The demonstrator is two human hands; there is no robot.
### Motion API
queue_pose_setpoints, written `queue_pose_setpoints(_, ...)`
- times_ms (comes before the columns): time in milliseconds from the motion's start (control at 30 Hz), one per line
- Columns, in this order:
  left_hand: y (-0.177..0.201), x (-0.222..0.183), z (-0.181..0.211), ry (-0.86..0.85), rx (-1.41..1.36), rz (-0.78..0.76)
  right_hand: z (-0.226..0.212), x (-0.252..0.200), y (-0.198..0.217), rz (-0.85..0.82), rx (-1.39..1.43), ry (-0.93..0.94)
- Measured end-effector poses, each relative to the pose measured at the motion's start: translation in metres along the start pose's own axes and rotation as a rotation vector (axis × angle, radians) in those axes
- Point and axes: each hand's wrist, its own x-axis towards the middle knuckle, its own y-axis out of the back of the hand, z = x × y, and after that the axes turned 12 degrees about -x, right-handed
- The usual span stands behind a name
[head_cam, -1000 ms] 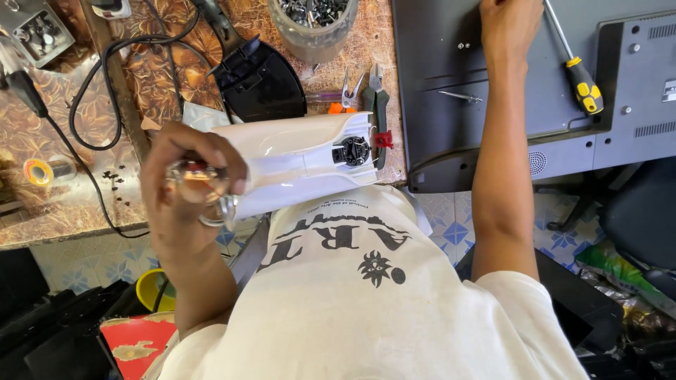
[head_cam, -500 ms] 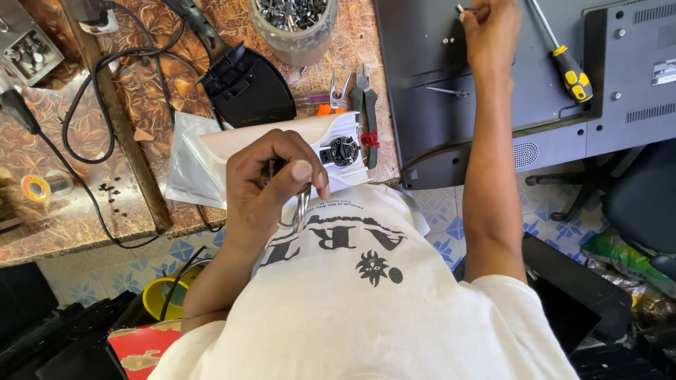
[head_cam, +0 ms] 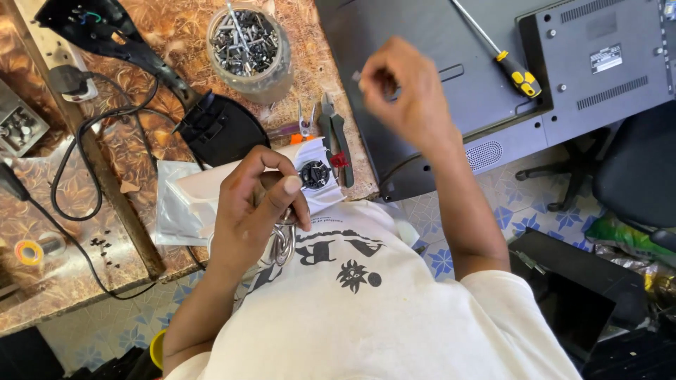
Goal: Repairing an electric kettle by disassembling the handle, adjusting internal wiring, and reassembling it using a screwdriver and pliers.
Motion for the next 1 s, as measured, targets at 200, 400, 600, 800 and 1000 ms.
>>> queue_pose_setpoints(200, -0.014, 0.007, 0.013, 0.027, 0.361, -0.176, -0.093, -0.029, 0.038, -0.064, -0.153, 0.377)
queue_pose_setpoints(400, -0.017, 0.006, -0.003, -0.121, 0.414, -0.238, -0.096, -0.036, 0.038, -0.054, -0.116, 0.352)
queue_pose_setpoints(600, -0.018, 0.003, -0.012, -0.370, 0.526, -0.150, -0.106, -0.025, 0.046, -0.201, 0.221, 0.115)
queue_pose_setpoints(800, -0.011, 0.006, -0.024, -0.496, 0.586, -0.097, -0.094, -0.030, 0.024, -0.157, 0.419, 0.051)
queue_pose_setpoints(1000, -0.009, 0.005, -0.029, -0.564, 0.747, -0.112, -0.089, -0.035, 0.021, -0.213, 0.438, 0.012)
